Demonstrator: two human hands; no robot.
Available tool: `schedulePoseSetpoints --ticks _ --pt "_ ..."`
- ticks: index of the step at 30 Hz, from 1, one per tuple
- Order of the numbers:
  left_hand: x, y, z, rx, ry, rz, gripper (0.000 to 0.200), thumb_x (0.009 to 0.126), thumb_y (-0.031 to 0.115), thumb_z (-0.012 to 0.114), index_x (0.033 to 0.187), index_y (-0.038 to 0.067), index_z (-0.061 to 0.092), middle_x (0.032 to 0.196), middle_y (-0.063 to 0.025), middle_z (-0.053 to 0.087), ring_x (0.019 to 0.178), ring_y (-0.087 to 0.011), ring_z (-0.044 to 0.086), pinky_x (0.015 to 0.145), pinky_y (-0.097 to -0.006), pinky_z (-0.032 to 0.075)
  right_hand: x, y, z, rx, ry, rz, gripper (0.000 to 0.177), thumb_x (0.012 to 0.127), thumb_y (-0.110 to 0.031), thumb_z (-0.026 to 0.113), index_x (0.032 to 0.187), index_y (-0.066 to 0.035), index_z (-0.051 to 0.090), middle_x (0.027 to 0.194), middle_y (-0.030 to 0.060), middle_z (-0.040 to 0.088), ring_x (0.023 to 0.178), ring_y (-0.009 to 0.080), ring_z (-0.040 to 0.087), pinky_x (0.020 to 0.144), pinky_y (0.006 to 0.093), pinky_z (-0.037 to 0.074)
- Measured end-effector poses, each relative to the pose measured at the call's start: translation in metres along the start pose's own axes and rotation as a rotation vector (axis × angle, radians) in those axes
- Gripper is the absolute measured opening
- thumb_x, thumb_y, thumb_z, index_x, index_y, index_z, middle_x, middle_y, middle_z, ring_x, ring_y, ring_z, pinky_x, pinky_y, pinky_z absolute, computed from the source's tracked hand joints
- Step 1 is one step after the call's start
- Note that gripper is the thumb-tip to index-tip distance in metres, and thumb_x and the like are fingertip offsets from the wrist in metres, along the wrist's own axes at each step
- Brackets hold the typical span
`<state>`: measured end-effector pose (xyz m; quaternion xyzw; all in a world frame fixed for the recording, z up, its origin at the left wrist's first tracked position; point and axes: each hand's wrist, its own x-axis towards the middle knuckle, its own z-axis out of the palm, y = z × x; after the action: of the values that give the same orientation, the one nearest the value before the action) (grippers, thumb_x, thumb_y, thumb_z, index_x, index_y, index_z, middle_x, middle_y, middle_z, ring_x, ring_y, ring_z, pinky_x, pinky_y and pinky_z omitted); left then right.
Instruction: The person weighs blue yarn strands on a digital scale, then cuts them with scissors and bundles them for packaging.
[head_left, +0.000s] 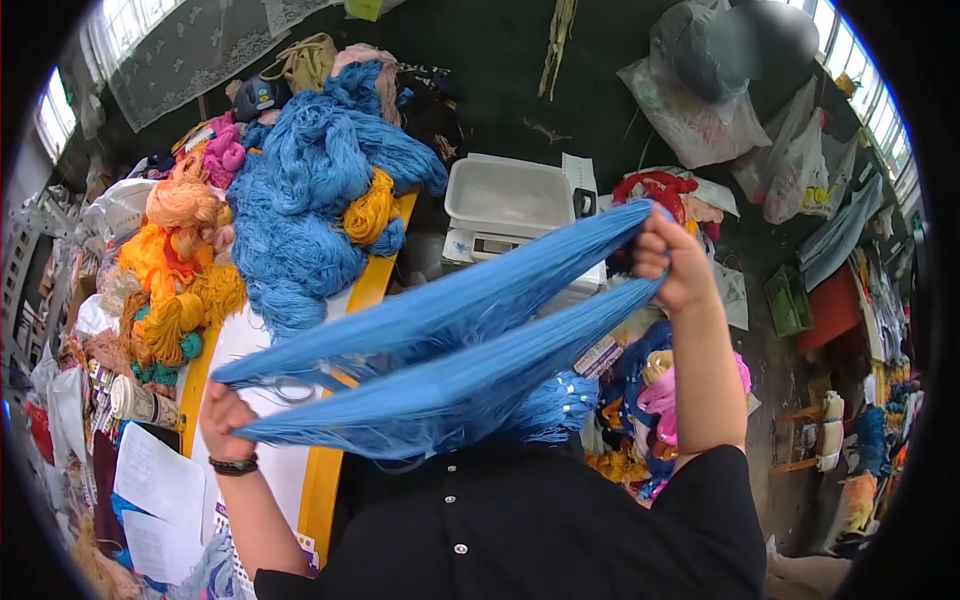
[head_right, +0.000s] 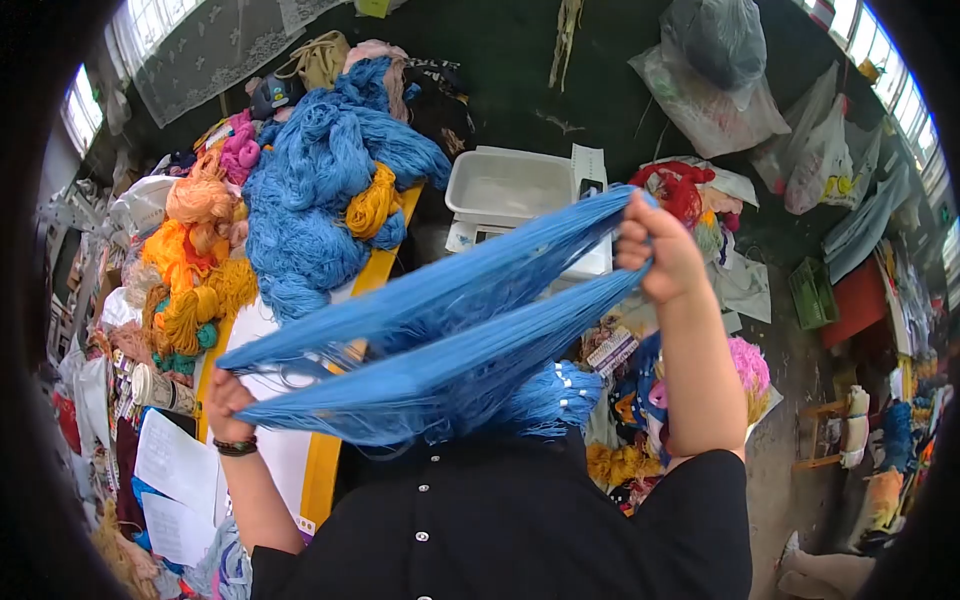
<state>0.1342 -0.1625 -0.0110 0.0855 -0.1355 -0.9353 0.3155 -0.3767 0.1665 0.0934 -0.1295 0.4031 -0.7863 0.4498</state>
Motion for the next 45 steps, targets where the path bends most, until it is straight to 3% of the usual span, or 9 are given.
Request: schedulePoseSetpoints --ticks 9,19,31,33,34,38,39,41,45 --pt "0.015 0.096 -0.076 -0.179 0.546 0.327 0.023 0.097 0.013 0.046 0.079 0.002 0.054 0.047 0.0057 0.036 0.037 -0.0065 0.033 0.039 -0.0188 0.033 -0.005 -0.083 -0.114 0.088 0.371 -0.251 0.023 0.099 -0.026 0.047 0.082 -0.011 0.045 0.060 -0.0031 0.042 0.047 0.0071 0.035 0.041 0.0217 0.032" --pt "0.048 0.132 -0.117 -0.156 0.786 0.404 0.027 0.096 0.018 0.050 0.074 0.004 0.053 0.046 0.0068 0.036 0.035 -0.0053 0.032 0.036 -0.0170 0.032 -0.011 -0.139 -0.189 0.124 0.747 -0.453 0.029 0.100 -0.024 0.044 0.074 -0.012 0.041 0.057 -0.0034 0.036 0.045 0.0083 0.027 0.041 0.0229 0.026" --pt "0.055 0.168 -0.141 -0.099 0.816 0.417 0.027 0.099 0.020 0.045 0.076 0.007 0.053 0.045 0.0071 0.033 0.036 -0.0059 0.032 0.040 -0.0208 0.032 -0.037 -0.187 -0.287 0.138 1.058 -0.674 0.033 0.099 -0.020 0.043 0.068 -0.011 0.038 0.055 -0.0015 0.035 0.043 0.0106 0.027 0.041 0.0263 0.023" --pt "0.050 0.196 -0.168 -0.220 0.730 0.361 0.027 0.098 0.020 0.044 0.076 0.008 0.053 0.044 0.0073 0.031 0.035 -0.0060 0.029 0.039 -0.0212 0.031 -0.045 -0.199 -0.318 0.221 1.113 -0.775 0.029 0.097 -0.015 0.047 0.069 -0.010 0.040 0.057 0.0011 0.039 0.044 0.0145 0.034 0.041 0.0288 0.030" --pt "0.039 0.257 -0.250 0.045 0.303 0.199 0.024 0.097 0.018 0.043 0.083 0.007 0.059 0.054 0.0017 0.049 0.049 -0.0104 0.049 0.051 -0.0255 0.045 -0.052 -0.206 -0.326 0.229 1.159 -0.808 0.027 0.096 -0.017 0.046 0.071 -0.010 0.042 0.059 0.0017 0.041 0.046 0.0149 0.036 0.042 0.0292 0.032" --pt "0.040 0.260 -0.212 0.018 0.386 0.357 0.024 0.097 0.014 0.046 0.073 0.011 0.049 0.050 0.0044 0.037 0.041 -0.0063 0.036 0.042 -0.0204 0.035 -0.117 -0.263 -0.399 -0.193 1.279 -0.714 0.020 0.094 -0.022 0.044 0.078 -0.011 0.049 0.066 0.0039 0.048 0.052 0.0163 0.045 0.046 0.0311 0.040" --pt "0.025 0.267 -0.207 0.008 0.423 0.417 0.027 0.097 0.012 0.047 0.070 0.012 0.046 0.049 0.0053 0.033 0.039 -0.0050 0.031 0.039 -0.0187 0.032 -0.133 -0.257 -0.373 -0.295 1.050 -0.725 0.024 0.095 -0.022 0.048 0.073 -0.015 0.044 0.056 -0.0038 0.038 0.044 0.0086 0.031 0.040 0.0262 0.029" --pt "0.022 0.254 -0.173 -0.060 0.464 0.377 0.035 0.095 0.011 0.051 0.066 0.015 0.033 0.050 0.0063 0.025 0.038 -0.0054 0.025 0.037 -0.0200 0.024 -0.117 -0.237 -0.336 -0.500 1.065 -0.497 0.027 0.094 -0.030 0.056 0.072 -0.016 0.048 0.056 -0.0041 0.041 0.044 0.0088 0.034 0.041 0.0252 0.029" --pt "0.038 0.284 -0.173 0.064 0.481 0.452 0.032 0.094 0.010 0.052 0.066 0.015 0.038 0.048 0.0061 0.030 0.040 -0.0060 0.030 0.044 -0.0188 0.029 -0.126 -0.216 -0.289 -0.938 1.409 -0.731 0.032 0.088 -0.037 0.062 0.071 -0.010 0.057 0.057 -0.0012 0.050 0.044 0.0102 0.044 0.039 0.0258 0.034"
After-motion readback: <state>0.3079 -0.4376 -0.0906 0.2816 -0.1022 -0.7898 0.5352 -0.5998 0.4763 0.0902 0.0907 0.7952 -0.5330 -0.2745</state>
